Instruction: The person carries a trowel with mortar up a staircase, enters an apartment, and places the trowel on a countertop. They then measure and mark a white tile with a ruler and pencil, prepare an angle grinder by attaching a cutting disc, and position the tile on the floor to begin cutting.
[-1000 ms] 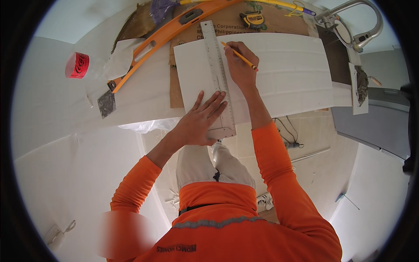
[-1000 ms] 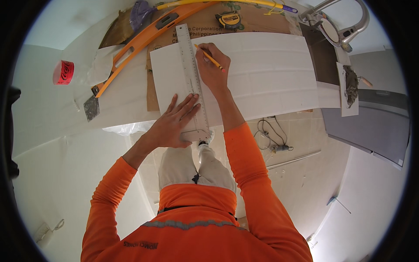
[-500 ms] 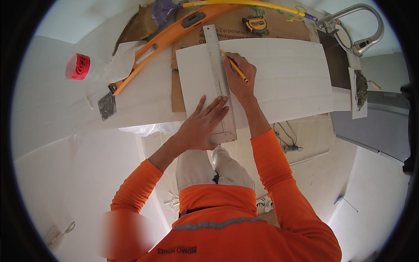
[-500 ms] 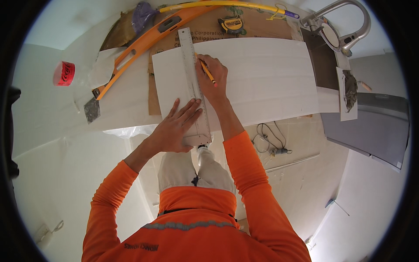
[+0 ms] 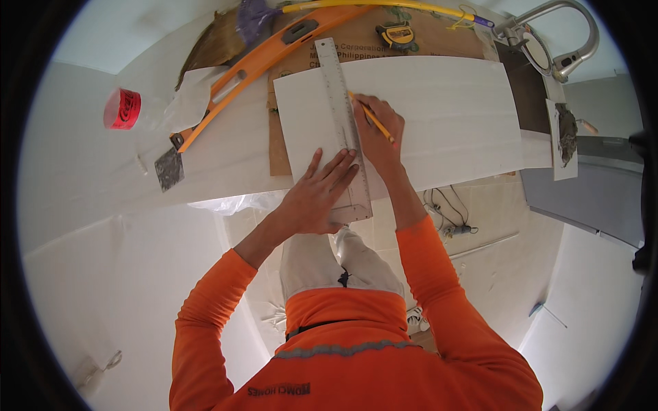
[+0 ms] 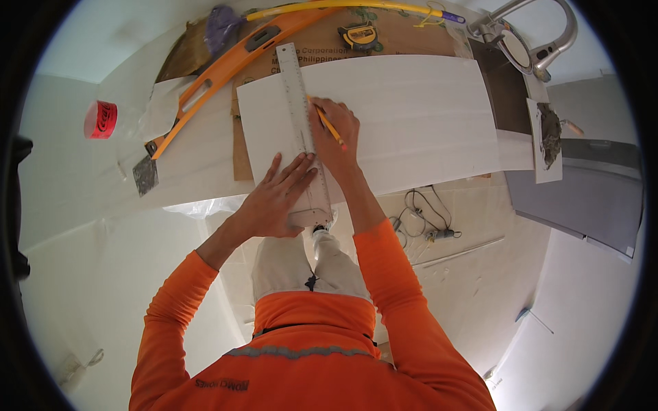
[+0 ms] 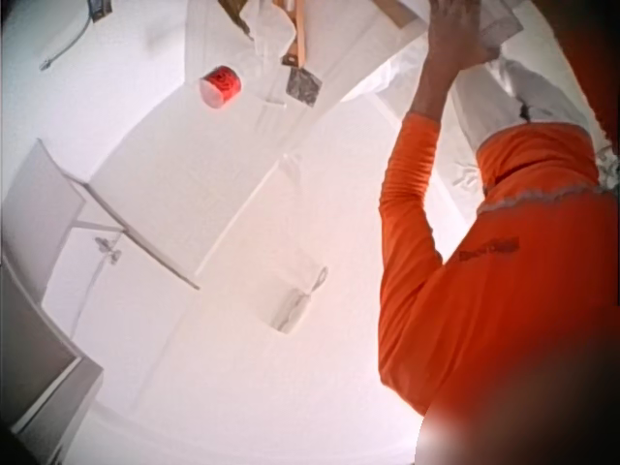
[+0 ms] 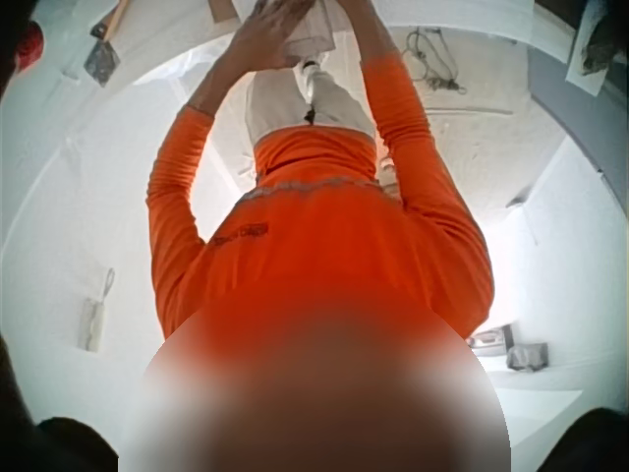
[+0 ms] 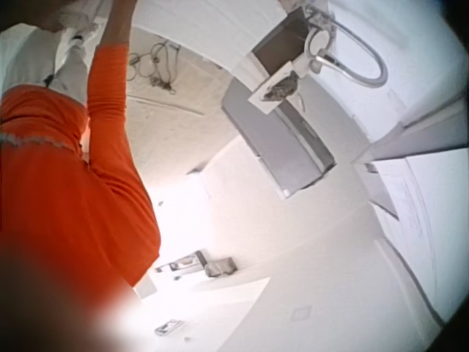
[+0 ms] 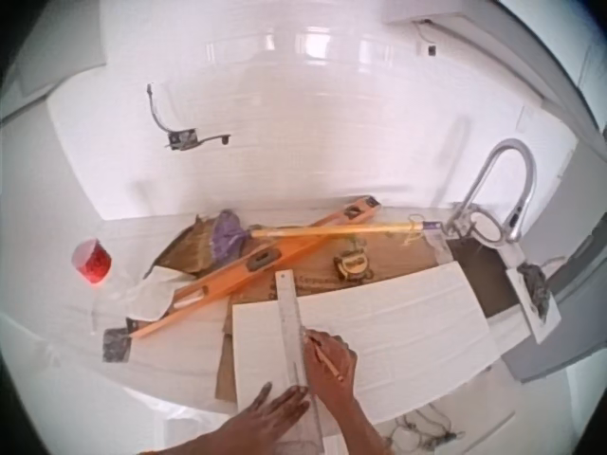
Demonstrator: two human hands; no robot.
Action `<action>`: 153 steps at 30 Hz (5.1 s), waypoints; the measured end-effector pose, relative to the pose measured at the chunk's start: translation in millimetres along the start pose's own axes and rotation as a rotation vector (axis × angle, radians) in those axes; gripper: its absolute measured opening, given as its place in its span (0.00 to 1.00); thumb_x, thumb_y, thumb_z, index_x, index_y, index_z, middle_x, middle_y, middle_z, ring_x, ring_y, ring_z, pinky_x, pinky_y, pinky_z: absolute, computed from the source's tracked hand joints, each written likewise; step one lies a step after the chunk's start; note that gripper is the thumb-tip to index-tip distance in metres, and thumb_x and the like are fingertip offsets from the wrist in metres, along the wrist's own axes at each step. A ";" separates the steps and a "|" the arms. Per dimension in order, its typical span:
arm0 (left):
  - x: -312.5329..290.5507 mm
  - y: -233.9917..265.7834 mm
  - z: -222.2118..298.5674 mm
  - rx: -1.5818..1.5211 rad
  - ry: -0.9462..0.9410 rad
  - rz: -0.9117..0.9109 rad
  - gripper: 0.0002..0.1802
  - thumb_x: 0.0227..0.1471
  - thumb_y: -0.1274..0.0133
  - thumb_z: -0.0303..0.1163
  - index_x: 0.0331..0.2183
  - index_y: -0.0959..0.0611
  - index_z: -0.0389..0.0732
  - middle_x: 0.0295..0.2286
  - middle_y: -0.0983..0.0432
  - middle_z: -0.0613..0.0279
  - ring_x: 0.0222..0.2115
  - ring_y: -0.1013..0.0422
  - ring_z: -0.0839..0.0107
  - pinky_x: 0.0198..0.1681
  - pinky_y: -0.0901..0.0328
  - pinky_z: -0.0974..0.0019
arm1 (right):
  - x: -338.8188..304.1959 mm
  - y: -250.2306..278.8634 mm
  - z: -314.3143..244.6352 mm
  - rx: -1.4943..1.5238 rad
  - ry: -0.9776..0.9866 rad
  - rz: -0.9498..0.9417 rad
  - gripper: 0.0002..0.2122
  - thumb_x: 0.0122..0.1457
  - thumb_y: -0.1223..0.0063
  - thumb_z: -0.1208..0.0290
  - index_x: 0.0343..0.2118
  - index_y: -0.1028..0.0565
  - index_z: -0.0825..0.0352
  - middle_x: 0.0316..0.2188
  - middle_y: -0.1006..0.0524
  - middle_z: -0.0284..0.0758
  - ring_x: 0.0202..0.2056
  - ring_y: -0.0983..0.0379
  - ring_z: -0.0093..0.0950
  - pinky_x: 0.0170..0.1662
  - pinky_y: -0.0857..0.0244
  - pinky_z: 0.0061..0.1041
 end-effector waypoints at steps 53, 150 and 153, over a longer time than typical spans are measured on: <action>-20.8 -15.5 23.0 0.107 -0.021 -0.001 0.65 0.35 0.27 0.55 0.67 0.37 0.34 0.71 0.51 0.46 0.73 0.53 0.54 0.75 0.62 0.36 | -181.7 126.5 -64.5 -0.074 -0.184 -0.038 0.05 0.62 0.38 0.78 0.40 0.18 0.70 0.30 0.16 0.39 0.29 0.21 0.32 0.33 0.27 0.28; -139.8 138.3 -214.2 -0.917 0.674 0.422 0.17 0.64 0.44 0.37 0.30 0.20 0.32 0.21 0.27 0.61 0.23 0.28 0.71 0.30 0.35 0.63 | -177.5 -151.5 -184.8 0.303 -0.834 -0.109 0.13 0.74 0.54 0.63 0.48 0.23 0.68 0.24 0.27 0.28 0.25 0.35 0.16 0.29 0.38 0.21; -125.6 145.4 -238.9 -0.673 0.646 0.472 0.18 0.61 0.42 0.36 0.27 0.23 0.31 0.19 0.31 0.54 0.22 0.36 0.64 0.30 0.39 0.58 | -164.9 -174.6 -167.5 0.330 -0.735 -0.109 0.12 0.74 0.54 0.66 0.49 0.23 0.67 0.24 0.27 0.28 0.24 0.34 0.17 0.29 0.36 0.21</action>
Point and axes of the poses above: each hand's wrist, its own x-axis towards the middle knuckle, its own y-axis out of the back of the hand, z = x × y, the point moved 4 cm from there along x, towards the middle knuckle
